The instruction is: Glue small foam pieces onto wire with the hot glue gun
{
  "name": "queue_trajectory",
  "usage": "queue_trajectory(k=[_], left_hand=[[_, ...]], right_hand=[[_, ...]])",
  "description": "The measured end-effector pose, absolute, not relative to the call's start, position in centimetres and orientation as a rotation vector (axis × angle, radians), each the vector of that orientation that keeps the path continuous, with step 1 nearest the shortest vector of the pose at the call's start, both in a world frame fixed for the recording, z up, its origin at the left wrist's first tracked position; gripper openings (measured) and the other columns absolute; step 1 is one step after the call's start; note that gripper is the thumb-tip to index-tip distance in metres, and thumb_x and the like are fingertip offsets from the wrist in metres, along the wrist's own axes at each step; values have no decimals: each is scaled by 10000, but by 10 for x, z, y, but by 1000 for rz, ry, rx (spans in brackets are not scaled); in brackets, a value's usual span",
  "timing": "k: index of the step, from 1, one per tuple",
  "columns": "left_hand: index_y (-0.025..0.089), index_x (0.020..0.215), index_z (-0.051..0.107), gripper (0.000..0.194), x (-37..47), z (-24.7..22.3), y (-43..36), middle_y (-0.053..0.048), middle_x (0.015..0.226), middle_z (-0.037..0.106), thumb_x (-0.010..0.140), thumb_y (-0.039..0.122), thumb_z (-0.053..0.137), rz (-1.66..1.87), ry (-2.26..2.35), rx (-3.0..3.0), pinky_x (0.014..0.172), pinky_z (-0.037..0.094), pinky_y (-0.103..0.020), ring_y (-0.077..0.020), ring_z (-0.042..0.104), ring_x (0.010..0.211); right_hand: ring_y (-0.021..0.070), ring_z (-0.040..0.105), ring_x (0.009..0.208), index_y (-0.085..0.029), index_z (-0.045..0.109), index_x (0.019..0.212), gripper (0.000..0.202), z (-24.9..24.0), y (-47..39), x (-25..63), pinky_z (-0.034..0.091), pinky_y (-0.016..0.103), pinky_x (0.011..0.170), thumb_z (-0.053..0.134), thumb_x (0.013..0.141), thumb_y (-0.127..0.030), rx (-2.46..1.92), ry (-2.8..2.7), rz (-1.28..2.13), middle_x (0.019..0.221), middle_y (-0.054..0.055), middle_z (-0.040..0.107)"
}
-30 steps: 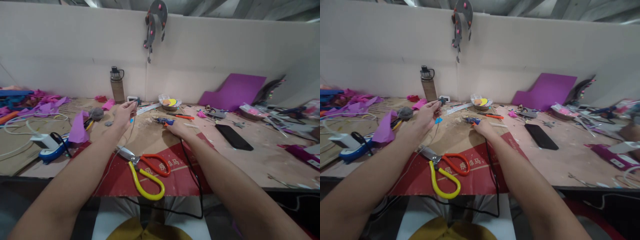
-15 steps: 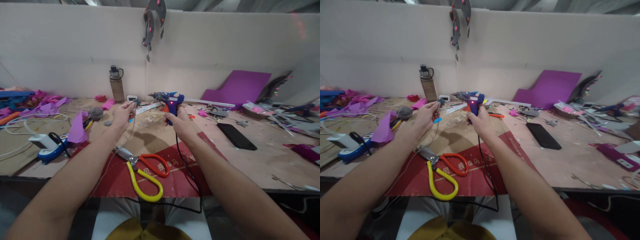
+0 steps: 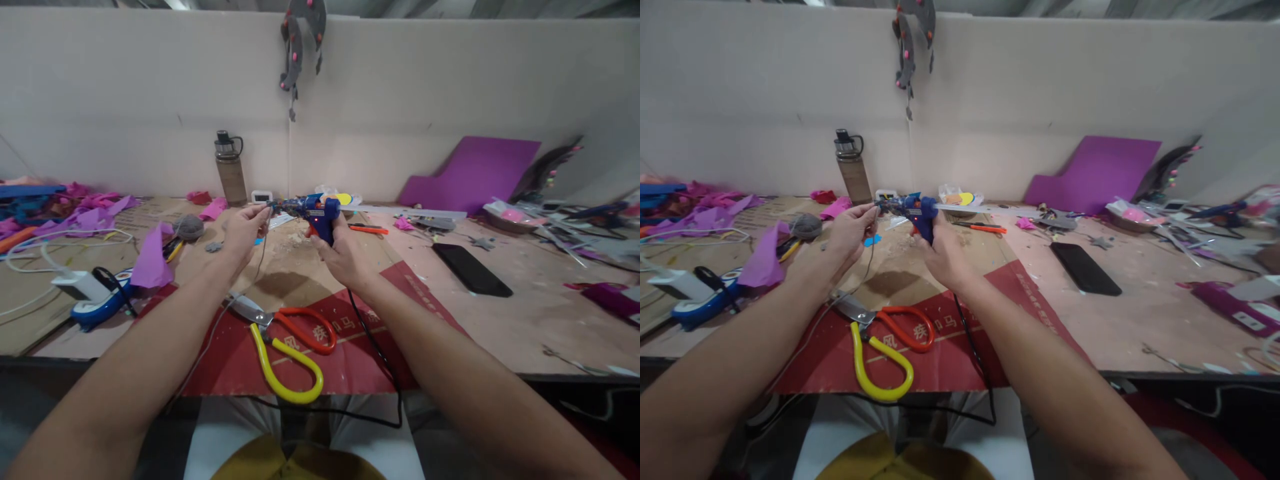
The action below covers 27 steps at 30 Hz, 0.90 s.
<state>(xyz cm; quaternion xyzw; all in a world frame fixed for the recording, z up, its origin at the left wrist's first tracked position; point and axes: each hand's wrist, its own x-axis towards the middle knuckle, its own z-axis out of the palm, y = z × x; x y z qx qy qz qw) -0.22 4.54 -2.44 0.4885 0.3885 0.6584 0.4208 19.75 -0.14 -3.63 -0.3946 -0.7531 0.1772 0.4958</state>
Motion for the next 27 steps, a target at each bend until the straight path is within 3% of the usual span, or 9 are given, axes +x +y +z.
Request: queue_trajectory(k=[7,20,27], left_hand=[[154,700,675,158,-2,-27,44,33,527,510,692,297,744,1624,946,1327,408,247,-200,-49,367,421],[149,706,685,171,0,-28,41,29,547,527,688,304,754,1643,938,1350,416,271,-190,-45,418,445],[142,727,690,208,0,-28,42,21,572,553,663,321,774,1636,926,1344,416,256,-185,-41,412,449]], right_hand=[[215,579,858,-202,453,1196,337,-35,-2,197,499,411,858,477,861,-236,-988,-1829,407,998,81,603],[256,549,1136,-161,453,1274,415,-32,-6,195,421,422,1023,485,864,-219,-1008,-1825,329,1217,143,587],[275,541,1164,-153,415,1337,488,-34,-5,194,408,457,1048,498,861,-213,-956,-1849,304,1236,152,586]])
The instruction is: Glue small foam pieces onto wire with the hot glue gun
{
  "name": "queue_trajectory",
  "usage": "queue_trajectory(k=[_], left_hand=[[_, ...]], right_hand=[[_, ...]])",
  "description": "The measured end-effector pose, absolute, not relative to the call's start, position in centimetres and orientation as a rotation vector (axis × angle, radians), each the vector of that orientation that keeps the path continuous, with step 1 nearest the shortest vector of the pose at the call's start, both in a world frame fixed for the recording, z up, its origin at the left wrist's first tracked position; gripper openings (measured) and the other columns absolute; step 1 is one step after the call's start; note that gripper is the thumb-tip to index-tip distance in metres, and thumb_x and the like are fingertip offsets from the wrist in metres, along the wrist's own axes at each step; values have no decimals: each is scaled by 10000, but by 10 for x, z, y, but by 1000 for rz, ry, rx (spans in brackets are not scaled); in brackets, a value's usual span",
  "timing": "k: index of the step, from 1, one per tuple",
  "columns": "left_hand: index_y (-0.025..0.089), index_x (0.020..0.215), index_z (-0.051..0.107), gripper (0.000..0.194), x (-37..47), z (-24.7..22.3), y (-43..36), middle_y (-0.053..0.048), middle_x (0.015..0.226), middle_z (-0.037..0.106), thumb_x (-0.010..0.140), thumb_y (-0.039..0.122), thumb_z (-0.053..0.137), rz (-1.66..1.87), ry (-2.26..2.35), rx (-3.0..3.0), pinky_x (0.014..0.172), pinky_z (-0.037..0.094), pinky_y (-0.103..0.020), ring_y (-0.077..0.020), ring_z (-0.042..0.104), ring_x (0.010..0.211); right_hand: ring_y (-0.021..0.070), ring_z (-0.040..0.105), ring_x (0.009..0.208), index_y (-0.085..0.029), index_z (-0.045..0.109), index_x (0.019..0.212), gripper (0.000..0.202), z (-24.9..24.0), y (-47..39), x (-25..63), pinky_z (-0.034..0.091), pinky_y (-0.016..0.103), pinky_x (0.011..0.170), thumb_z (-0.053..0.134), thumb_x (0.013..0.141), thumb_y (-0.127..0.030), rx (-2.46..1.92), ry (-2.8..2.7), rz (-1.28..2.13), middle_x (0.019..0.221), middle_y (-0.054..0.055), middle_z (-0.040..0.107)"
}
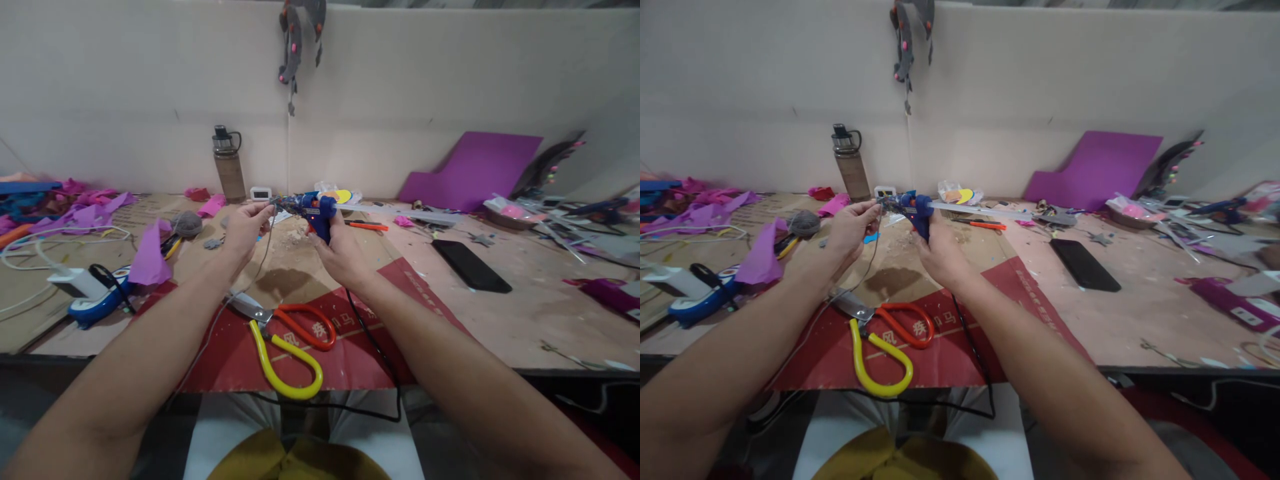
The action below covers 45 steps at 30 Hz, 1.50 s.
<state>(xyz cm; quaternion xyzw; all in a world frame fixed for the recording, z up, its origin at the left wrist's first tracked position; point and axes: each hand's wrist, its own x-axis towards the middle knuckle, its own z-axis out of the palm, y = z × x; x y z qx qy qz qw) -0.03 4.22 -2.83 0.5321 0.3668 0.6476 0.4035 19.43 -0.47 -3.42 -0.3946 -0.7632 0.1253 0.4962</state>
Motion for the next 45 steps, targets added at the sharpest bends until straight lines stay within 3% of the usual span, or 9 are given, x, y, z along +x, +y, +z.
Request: queue_trajectory(k=[6,18,30,35,45], left_hand=[[140,720,687,216,1,-27,41,25,546,535,660,331,771,1654,951,1351,425,262,-192,-47,417,450],[145,736,699,206,1,-26,41,29,520,528,650,316,775,1650,955,1330,418,267,-193,-51,411,439],[143,748,710,186,0,-28,44,24,542,546,667,302,763,1662,945,1337,419,266,-191,-46,411,437],[141,752,708,199,0,-28,44,27,548,539,661,307,769,1656,939,1331,422,266,-196,-48,405,447],[147,732,688,149,0,-25,41,33,517,516,699,277,751,1653,957,1292,421,271,-185,-49,409,438]], right_hand=[[280,573,1102,-165,441,1308,451,-35,-3,194,425,485,1031,489,862,-216,-972,-1820,286,1194,149,601],[302,490,1271,-156,431,1317,467,-35,-5,194,379,489,1082,493,859,-219,-978,-1821,280,1250,165,588],[301,487,1274,-160,427,1322,482,-36,-3,193,380,482,1081,506,849,-202,-973,-1808,278,1255,160,585],[290,553,1183,-168,408,1349,519,-35,-6,192,426,474,1032,509,841,-188,-977,-1831,316,1201,148,613],[296,516,1227,-162,435,1311,481,-36,-6,192,409,471,1050,511,838,-209,-986,-1801,305,1177,143,611]])
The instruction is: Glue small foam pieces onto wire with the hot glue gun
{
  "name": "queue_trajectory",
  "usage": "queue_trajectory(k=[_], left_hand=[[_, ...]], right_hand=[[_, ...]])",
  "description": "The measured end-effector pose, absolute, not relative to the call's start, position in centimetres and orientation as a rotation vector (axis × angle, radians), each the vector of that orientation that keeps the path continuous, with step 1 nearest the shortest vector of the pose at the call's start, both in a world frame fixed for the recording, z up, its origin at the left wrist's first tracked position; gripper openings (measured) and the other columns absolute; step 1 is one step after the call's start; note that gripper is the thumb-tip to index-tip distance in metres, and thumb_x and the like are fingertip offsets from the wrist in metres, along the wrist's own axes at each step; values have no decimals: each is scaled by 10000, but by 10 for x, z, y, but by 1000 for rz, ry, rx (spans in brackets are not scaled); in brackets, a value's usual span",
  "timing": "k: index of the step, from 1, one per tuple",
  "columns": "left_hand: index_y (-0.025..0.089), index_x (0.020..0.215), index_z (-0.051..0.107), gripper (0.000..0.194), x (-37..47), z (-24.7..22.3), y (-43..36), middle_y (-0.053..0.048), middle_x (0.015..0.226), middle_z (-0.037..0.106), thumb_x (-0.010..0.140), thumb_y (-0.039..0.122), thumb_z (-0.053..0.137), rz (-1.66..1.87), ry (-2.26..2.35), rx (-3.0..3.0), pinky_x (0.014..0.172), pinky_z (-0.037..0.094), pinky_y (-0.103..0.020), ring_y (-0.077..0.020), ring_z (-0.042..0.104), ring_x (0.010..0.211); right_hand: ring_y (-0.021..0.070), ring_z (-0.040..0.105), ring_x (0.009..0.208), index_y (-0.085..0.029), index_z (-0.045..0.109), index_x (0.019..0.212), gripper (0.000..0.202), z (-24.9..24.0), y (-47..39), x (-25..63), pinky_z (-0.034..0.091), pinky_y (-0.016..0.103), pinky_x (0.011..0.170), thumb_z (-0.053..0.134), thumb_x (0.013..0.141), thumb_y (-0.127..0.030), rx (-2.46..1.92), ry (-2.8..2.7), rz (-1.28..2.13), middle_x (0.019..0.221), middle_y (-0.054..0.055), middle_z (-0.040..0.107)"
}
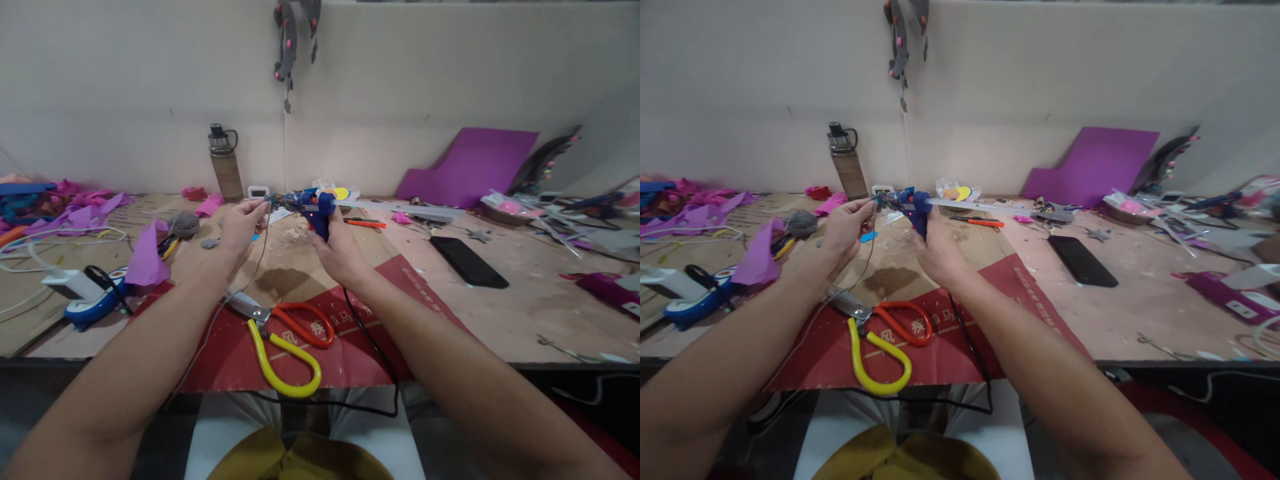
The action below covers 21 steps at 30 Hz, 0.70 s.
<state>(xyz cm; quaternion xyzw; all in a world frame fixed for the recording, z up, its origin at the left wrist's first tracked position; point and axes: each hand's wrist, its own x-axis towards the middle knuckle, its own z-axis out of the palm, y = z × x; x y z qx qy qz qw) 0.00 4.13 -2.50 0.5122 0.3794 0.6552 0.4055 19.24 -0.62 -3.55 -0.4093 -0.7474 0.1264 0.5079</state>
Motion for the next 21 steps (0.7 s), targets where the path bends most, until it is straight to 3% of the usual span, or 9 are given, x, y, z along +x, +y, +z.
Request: queue_trajectory(k=[3,6,8,10,13,16,19,21], left_hand=[[147,752,690,143,-1,-25,44,39,519,517,700,268,746,1677,989,1240,420,271,-183,-46,407,431],[149,744,688,130,-1,-25,45,47,504,504,696,257,741,1699,1035,1213,418,267,-187,-46,395,423],[152,742,692,126,-1,-25,44,44,504,510,701,264,732,1699,1072,1249,426,277,-191,-51,401,431],[154,756,704,139,-1,-25,43,37,518,530,705,281,728,1699,1124,1325,439,292,-197,-56,418,445],[158,797,726,180,-1,-26,40,23,559,570,712,317,724,1700,1202,1472,455,311,-207,-68,444,471],[163,858,740,219,-1,-26,36,4,631,624,741,343,696,1714,1279,1616,476,335,-212,-82,474,509],[165,897,746,228,-1,-22,31,-9,663,652,768,337,669,1734,1403,1737,522,373,-221,-102,518,553],[171,875,749,199,0,-19,28,-20,690,665,773,320,666,1756,1469,1832,569,399,-232,-119,546,597]], right_hand=[[263,581,1096,-189,476,1221,395,-39,0,194,485,453,958,509,829,-233,-953,-1729,390,1133,111,626],[189,617,732,-217,492,1067,270,-41,10,199,555,384,687,517,799,-228,-1018,-1561,658,916,47,658],[144,531,521,-222,486,926,177,-40,17,204,505,324,514,543,759,-200,-1134,-1450,842,710,-4,614],[136,487,442,-225,472,799,130,-40,22,210,454,301,451,565,729,-169,-1301,-1401,956,571,-30,544],[179,539,460,-225,475,660,148,-41,27,221,459,336,500,602,725,-184,-1586,-1518,939,505,6,535],[261,624,651,-231,436,556,285,-43,30,232,485,411,672,662,723,-276,-1754,-1720,488,555,81,569],[307,605,874,-228,409,584,307,-41,30,235,447,487,838,651,745,-326,-1662,-1691,13,739,140,608],[268,580,879,-219,432,660,235,-37,27,225,445,474,851,585,794,-338,-1469,-1642,28,812,120,606]])
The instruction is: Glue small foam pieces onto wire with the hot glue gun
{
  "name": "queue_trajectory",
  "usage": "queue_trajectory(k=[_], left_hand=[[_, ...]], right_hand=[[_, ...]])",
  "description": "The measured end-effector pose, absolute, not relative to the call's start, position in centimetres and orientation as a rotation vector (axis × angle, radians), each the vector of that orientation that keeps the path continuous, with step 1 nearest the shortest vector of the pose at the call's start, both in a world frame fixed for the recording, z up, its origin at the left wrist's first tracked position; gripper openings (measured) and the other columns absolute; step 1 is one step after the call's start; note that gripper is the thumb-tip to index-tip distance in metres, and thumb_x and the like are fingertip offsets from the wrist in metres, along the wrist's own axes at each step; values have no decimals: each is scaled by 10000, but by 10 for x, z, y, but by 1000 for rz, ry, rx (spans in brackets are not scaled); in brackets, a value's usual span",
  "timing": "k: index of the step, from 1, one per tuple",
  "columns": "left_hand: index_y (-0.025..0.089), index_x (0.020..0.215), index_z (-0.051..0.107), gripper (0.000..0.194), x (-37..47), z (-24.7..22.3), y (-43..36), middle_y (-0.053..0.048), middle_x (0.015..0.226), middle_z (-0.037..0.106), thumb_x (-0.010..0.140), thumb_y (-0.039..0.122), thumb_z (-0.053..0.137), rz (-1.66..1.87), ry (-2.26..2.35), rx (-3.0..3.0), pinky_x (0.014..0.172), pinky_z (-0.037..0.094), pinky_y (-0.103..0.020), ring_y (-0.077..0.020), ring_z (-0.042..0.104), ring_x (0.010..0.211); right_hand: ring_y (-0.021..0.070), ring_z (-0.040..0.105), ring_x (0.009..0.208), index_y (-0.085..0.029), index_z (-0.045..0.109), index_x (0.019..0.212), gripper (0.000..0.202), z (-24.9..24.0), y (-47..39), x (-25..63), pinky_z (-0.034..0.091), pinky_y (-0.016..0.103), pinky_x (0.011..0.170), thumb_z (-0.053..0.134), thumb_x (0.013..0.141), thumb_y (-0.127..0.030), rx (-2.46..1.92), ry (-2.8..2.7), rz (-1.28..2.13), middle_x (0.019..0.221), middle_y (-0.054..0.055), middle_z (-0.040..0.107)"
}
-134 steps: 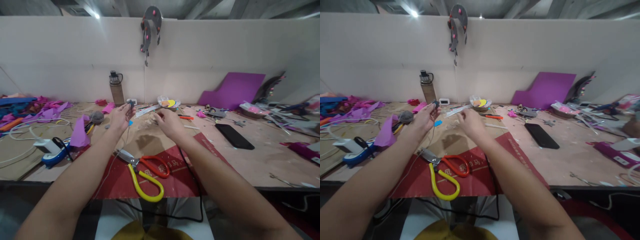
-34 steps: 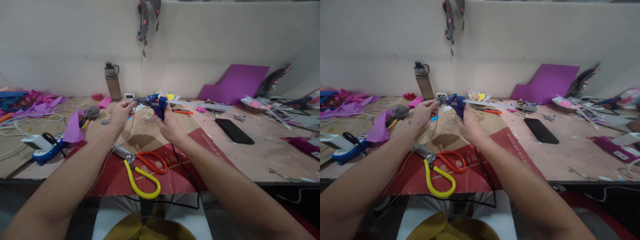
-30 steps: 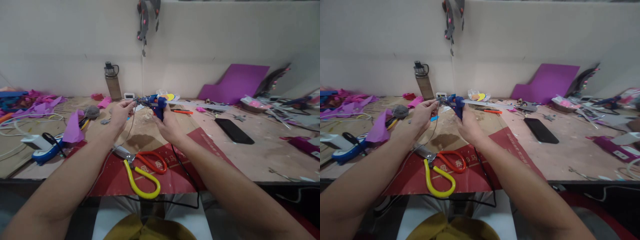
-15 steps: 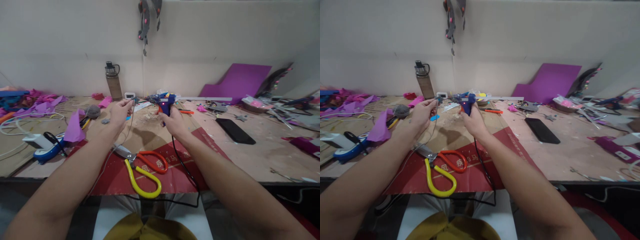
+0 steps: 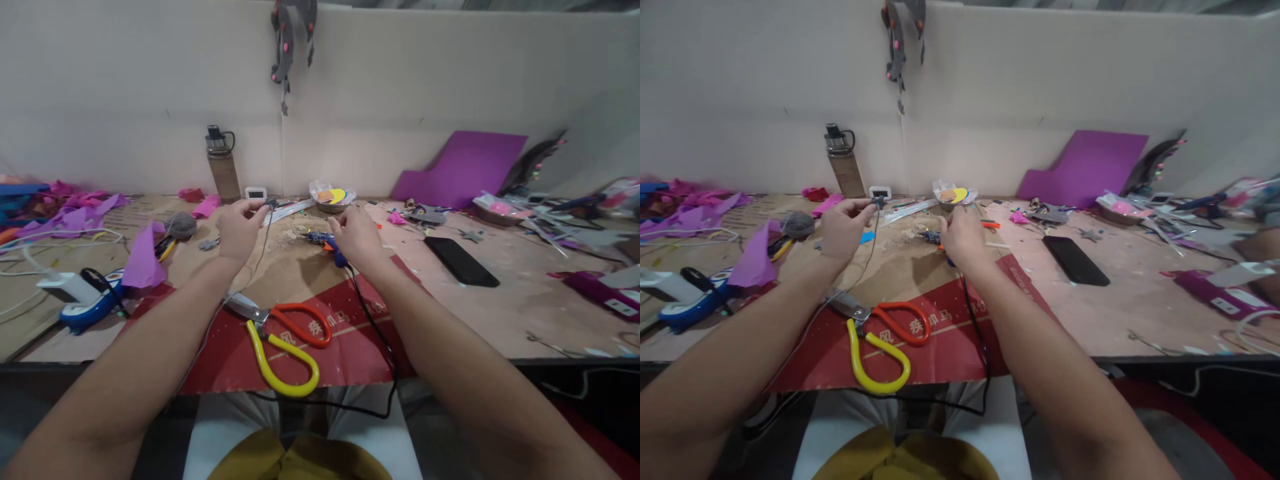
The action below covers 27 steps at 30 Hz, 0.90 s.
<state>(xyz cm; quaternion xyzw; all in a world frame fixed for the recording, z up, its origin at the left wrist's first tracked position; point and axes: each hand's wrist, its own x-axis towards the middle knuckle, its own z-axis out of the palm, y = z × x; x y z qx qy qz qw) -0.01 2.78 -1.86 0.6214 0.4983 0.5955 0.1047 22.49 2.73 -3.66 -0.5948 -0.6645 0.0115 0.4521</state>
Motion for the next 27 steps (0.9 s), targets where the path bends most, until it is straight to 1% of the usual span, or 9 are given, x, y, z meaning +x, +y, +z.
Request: queue_trajectory(k=[2,4,6,9,12,14,19,22,27], left_hand=[[180,843,751,159,0,-16,25,-36,756,685,773,299,672,1782,1479,1941,630,421,-246,-134,565,651],[190,833,752,133,0,-15,23,-48,819,697,781,278,667,1803,1447,2045,684,431,-256,-143,571,696],[200,845,755,128,0,-14,21,-50,857,699,791,260,657,1803,1425,2110,711,435,-261,-146,573,717],[201,858,756,131,-1,-13,20,-48,863,697,791,247,653,1802,1438,2104,708,437,-261,-143,573,709],[187,841,751,128,-1,-13,21,-43,821,698,782,260,664,1816,1454,1995,695,440,-259,-137,577,692],[176,840,748,142,1,-14,23,-39,779,698,771,277,677,1799,1431,1886,654,438,-252,-132,578,661],[164,835,746,185,5,-18,26,-35,732,695,756,323,695,1756,1338,1709,569,421,-243,-114,551,578],[155,825,750,188,8,-18,24,-31,701,675,750,320,700,1737,1327,1692,541,404,-237,-103,531,553],[163,799,755,167,12,-17,21,-25,679,674,741,314,713,1720,1288,1686,532,394,-235,-95,516,537]], right_hand=[[207,567,806,-220,443,761,187,-30,24,203,468,409,809,555,813,-360,-1248,-1581,289,806,59,589],[171,581,790,-222,422,849,250,-23,20,175,481,352,779,599,782,-385,-1082,-1474,671,829,26,582],[147,607,794,-234,369,916,364,-16,18,148,488,304,742,658,735,-358,-932,-1350,1008,869,7,589],[110,592,675,-244,319,949,438,-11,19,122,487,272,662,683,712,-305,-884,-1196,1196,852,-22,552],[77,498,565,-251,326,955,364,-16,22,117,458,240,577,627,752,-264,-883,-1168,1154,776,-61,497],[80,466,581,-241,384,939,268,-22,25,121,432,224,557,595,773,-256,-896,-1249,1030,756,-60,483],[101,490,701,-203,518,831,42,-27,30,133,428,243,674,548,819,-230,-914,-1414,676,774,-23,538],[110,500,702,-191,534,786,52,-24,29,138,417,261,713,555,825,-219,-927,-1439,602,748,-19,551],[128,516,726,-182,544,782,115,-22,29,142,400,282,742,543,858,-269,-997,-1461,506,754,-3,573]])
